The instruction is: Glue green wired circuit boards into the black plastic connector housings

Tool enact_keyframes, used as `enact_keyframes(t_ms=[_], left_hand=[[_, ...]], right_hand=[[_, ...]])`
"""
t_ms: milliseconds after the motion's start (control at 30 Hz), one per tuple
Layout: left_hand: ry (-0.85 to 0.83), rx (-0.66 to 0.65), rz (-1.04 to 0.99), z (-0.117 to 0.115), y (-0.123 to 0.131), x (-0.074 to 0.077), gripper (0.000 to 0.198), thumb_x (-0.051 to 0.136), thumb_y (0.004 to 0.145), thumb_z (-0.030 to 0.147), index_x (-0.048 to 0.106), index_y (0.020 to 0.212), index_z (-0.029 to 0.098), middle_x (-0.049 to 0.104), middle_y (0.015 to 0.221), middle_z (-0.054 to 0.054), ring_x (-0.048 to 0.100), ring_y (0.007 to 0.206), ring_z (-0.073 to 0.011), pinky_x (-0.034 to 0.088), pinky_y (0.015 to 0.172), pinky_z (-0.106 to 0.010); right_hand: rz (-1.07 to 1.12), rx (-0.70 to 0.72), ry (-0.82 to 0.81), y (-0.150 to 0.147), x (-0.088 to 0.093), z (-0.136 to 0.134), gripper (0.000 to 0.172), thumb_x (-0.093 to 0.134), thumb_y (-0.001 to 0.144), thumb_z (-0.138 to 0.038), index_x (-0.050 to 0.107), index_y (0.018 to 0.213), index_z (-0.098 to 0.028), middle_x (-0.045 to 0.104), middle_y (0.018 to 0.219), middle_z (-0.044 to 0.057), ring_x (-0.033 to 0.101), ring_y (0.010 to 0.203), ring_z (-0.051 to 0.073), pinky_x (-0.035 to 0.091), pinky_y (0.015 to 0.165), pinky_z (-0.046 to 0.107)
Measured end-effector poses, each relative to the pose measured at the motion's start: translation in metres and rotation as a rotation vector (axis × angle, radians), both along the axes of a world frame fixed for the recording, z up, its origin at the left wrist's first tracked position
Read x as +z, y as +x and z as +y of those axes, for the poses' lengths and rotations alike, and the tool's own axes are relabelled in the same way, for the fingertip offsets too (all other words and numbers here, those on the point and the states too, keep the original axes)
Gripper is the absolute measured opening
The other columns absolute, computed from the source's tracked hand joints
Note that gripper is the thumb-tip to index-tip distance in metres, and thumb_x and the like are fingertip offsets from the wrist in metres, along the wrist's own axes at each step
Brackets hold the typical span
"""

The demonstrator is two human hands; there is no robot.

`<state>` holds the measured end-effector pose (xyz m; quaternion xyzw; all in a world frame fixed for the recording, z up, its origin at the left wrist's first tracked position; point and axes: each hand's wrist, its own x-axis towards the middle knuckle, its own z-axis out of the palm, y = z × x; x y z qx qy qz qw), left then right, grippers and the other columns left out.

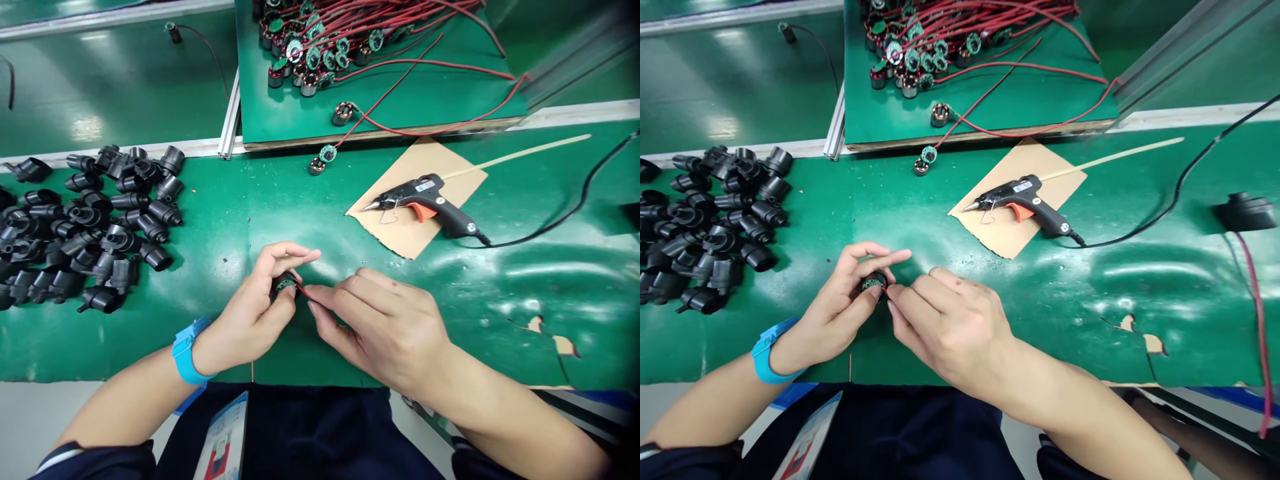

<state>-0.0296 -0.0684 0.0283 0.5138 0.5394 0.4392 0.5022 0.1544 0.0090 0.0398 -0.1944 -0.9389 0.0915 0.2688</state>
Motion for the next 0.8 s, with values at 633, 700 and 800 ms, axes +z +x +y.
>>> enact_keyframes(t_ms=[633,700,800], left_hand=[[0.130,-0.244,0.176,-0.004,0.002,-0.006,0.077,0.047,0.098,0.006,0.016,0.162,0.037,0.029,0.170,-0.006,0.035,0.154,-0.0264,0.035,0.127,-0.051],[0.168,-0.304,0.343,-0.004,-0.008,-0.003,0.084,0.053,0.099,0.015,0.005,0.164,0.036,0.012,0.175,-0.006,0.028,0.157,-0.0309,0.034,0.127,-0.054],[0.316,-0.115,0.623,0.003,-0.051,0.005,0.081,0.065,0.096,0.027,0.020,0.162,0.040,0.011,0.175,-0.001,0.012,0.160,-0.0376,0.037,0.123,-0.056]], right_hand=[[-0.100,0.078,0.126,-0.002,0.004,-0.008,0.026,0.053,0.098,-0.012,0.072,0.114,-0.016,0.077,0.102,0.007,0.067,0.077,0.018,0.049,0.061,0.033],[-0.158,0.051,0.090,0.006,0.012,-0.007,0.023,0.055,0.098,-0.014,0.072,0.114,-0.017,0.077,0.101,0.006,0.068,0.078,0.017,0.051,0.063,0.031],[-0.149,-0.159,0.033,0.037,0.018,0.010,0.020,0.064,0.096,-0.023,0.070,0.115,-0.019,0.076,0.100,0.005,0.070,0.084,0.017,0.054,0.072,0.029]])
